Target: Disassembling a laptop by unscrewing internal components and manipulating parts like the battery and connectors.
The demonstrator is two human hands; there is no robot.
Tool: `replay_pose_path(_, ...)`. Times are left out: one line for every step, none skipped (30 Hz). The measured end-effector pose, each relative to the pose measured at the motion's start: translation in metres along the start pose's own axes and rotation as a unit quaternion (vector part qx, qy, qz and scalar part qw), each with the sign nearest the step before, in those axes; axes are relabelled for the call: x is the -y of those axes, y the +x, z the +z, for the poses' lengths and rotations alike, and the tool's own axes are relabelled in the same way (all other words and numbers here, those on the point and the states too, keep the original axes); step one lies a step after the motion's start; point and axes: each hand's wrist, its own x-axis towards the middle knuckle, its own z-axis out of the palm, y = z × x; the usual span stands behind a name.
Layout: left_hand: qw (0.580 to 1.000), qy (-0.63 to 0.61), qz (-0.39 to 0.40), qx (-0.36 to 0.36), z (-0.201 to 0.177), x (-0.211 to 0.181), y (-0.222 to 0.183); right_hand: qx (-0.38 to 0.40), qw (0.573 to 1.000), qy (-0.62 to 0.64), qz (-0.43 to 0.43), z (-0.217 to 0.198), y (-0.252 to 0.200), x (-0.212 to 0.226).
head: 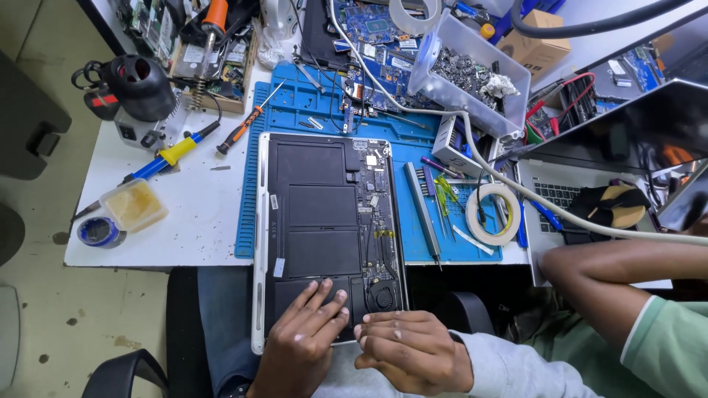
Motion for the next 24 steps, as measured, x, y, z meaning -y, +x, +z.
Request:
replay_pose_path(1.000, 0.001, 0.002, -0.003, 0.001, 0.001, 0.000, 0.001, 1.000, -0.002, -0.003, 0.000, -0.001, 0.001)
replay_pose_path(1.000, 0.001, 0.002, -0.004, 0.003, 0.002, -0.001, 0.010, 1.000, -0.003, 0.002, 0.000, -0.002, 0.002)
replay_pose_path(1.000, 0.002, 0.003, -0.005, 0.004, 0.003, -0.002, 0.019, 1.000, -0.004, 0.007, 0.000, -0.003, 0.004)
replay_pose_path(1.000, 0.004, 0.003, -0.005, 0.003, 0.001, -0.003, 0.018, 1.000, -0.004, 0.006, 0.001, -0.003, 0.002)
replay_pose_path(1.000, 0.001, 0.000, -0.001, 0.003, 0.000, -0.004, 0.007, 1.000, -0.005, -0.023, 0.002, -0.002, 0.000)
replay_pose_path(1.000, -0.001, 0.000, 0.000, 0.002, 0.001, -0.001, -0.005, 0.998, -0.009, -0.056, 0.003, 0.001, -0.004)
replay_pose_path(1.000, 0.002, 0.003, -0.002, 0.004, 0.003, -0.003, -0.007, 0.998, -0.010, -0.059, 0.001, 0.001, -0.003)
replay_pose_path(1.000, 0.005, 0.006, -0.001, 0.006, 0.005, -0.005, 0.021, 0.998, -0.003, -0.052, 0.000, 0.002, -0.003)
replay_pose_path(1.000, 0.007, 0.009, -0.001, 0.009, 0.007, -0.006, 0.049, 0.998, 0.004, -0.045, -0.002, 0.003, -0.003)
replay_pose_path(1.000, 0.006, 0.010, 0.000, 0.007, 0.005, -0.003, 0.048, 0.998, 0.003, -0.043, -0.008, 0.007, -0.005)
replay_pose_path(1.000, 0.007, 0.007, -0.017, 0.006, 0.003, 0.000, 0.108, 0.991, 0.066, -0.041, -0.014, 0.010, -0.007)
replay_pose_path(1.000, 0.006, 0.000, -0.031, 0.004, -0.001, 0.001, 0.166, 0.977, 0.132, -0.035, -0.018, 0.011, -0.008)
replay_pose_path(1.000, 0.003, -0.002, -0.025, 0.002, 0.000, 0.003, 0.164, 0.977, 0.135, -0.029, -0.019, 0.011, -0.013)
replay_pose_path(1.000, 0.010, 0.003, -0.014, -0.001, -0.001, 0.003, 0.172, 0.973, 0.151, -0.040, -0.018, 0.010, -0.017)
replay_pose_path(1.000, 0.016, 0.008, -0.003, -0.004, -0.002, 0.003, 0.179, 0.968, 0.167, -0.051, -0.018, 0.009, -0.021)
replay_pose_path(1.000, 0.014, 0.006, 0.001, -0.004, -0.002, 0.002, 0.178, 0.968, 0.170, -0.047, -0.015, 0.009, -0.021)
replay_pose_path(1.000, 0.013, 0.008, -0.003, -0.005, -0.003, 0.002, 0.148, 0.976, 0.154, -0.047, -0.012, 0.009, -0.021)
replay_pose_path(1.000, 0.013, 0.012, -0.012, -0.005, -0.003, 0.003, 0.120, 0.982, 0.135, -0.051, -0.011, 0.010, -0.022)
replay_pose_path(1.000, 0.013, 0.011, -0.013, -0.004, -0.003, 0.004, 0.122, 0.982, 0.136, -0.051, -0.010, 0.011, -0.021)
replay_pose_path(1.000, 0.015, 0.011, -0.016, -0.004, -0.003, 0.004, 0.089, 0.989, 0.114, -0.043, -0.008, 0.012, -0.018)
replay_pose_path(1.000, 0.017, 0.012, -0.019, -0.004, -0.003, 0.004, 0.056, 0.994, 0.092, -0.033, -0.006, 0.013, -0.015)
replay_pose_path(1.000, 0.017, 0.011, -0.020, -0.004, -0.003, 0.004, 0.057, 0.994, 0.092, -0.034, -0.003, 0.010, -0.012)
replay_pose_path(1.000, 0.014, 0.010, -0.016, -0.004, -0.003, 0.002, 0.027, 0.998, 0.051, -0.021, 0.000, 0.006, -0.008)
replay_pose_path(1.000, 0.013, 0.009, -0.016, -0.003, -0.002, 0.003, -0.001, 1.000, 0.010, -0.011, 0.002, 0.003, -0.006)
